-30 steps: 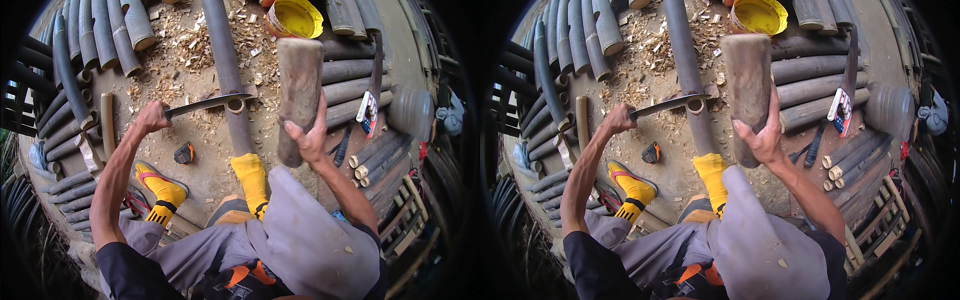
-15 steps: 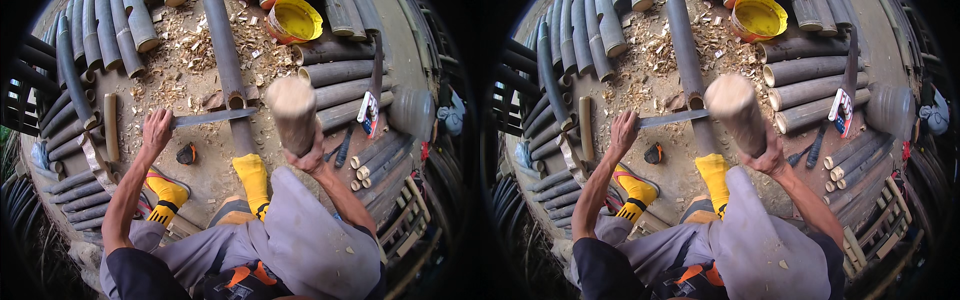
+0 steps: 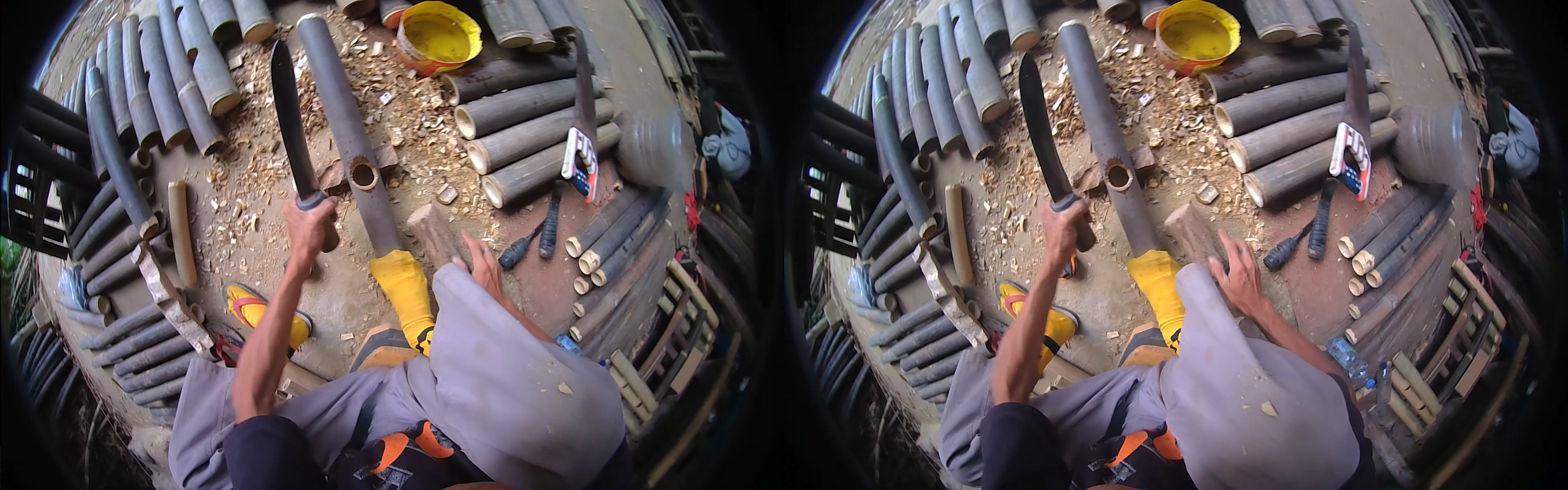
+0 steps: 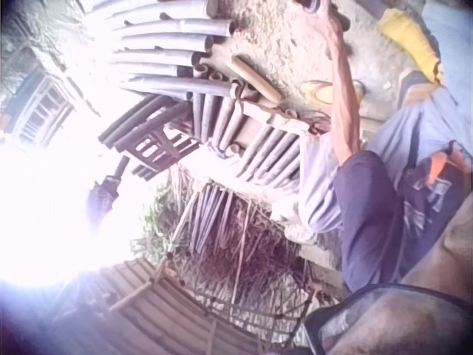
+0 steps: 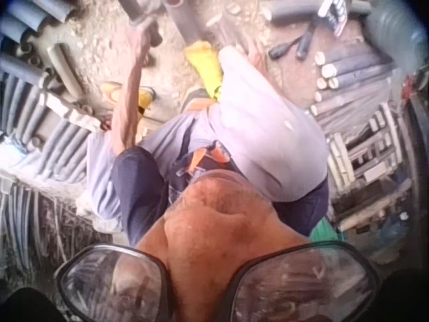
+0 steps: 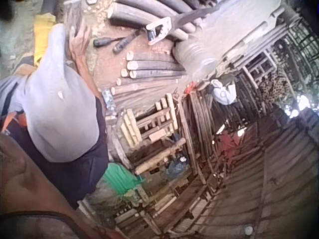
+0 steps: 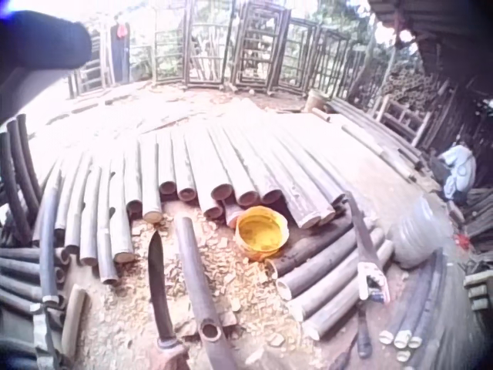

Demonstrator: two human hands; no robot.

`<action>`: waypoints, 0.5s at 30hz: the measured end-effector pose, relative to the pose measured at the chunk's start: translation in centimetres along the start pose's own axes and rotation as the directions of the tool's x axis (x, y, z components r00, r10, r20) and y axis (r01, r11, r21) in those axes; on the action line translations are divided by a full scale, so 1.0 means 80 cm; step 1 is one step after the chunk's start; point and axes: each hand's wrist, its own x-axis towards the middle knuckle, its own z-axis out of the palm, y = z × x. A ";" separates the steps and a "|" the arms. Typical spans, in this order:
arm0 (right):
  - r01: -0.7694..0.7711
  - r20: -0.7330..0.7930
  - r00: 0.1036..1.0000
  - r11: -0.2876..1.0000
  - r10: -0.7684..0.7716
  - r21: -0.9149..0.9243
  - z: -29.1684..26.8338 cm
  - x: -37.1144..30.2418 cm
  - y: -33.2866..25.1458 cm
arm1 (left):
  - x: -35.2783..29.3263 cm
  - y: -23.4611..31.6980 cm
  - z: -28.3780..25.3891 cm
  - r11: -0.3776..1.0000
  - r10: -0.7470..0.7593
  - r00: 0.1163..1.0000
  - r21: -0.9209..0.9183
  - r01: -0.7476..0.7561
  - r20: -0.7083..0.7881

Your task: The person sits on the ground surrounded by bamboo poles and uses a machete and a wooden mallet to cut a hole into a bamboo pole. They then use a smaller tool to refine the cut and insert a smaller bamboo piece into the hole.

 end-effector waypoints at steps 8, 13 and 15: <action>0.141 -0.052 0.987 0.980 -0.149 -0.139 0.034 0.161 0.044 | -0.068 0.007 0.087 0.976 0.023 0.999 -0.216 -0.016 0.030; 0.129 0.196 0.973 0.992 -0.125 -0.008 0.021 0.151 0.065 | -0.067 -0.022 0.066 0.995 0.101 0.995 0.003 -0.101 -0.017; -0.029 0.100 0.995 0.986 0.013 0.166 -0.024 0.140 0.051 | -0.068 -0.022 0.053 0.994 0.101 0.991 -0.023 -0.103 -0.085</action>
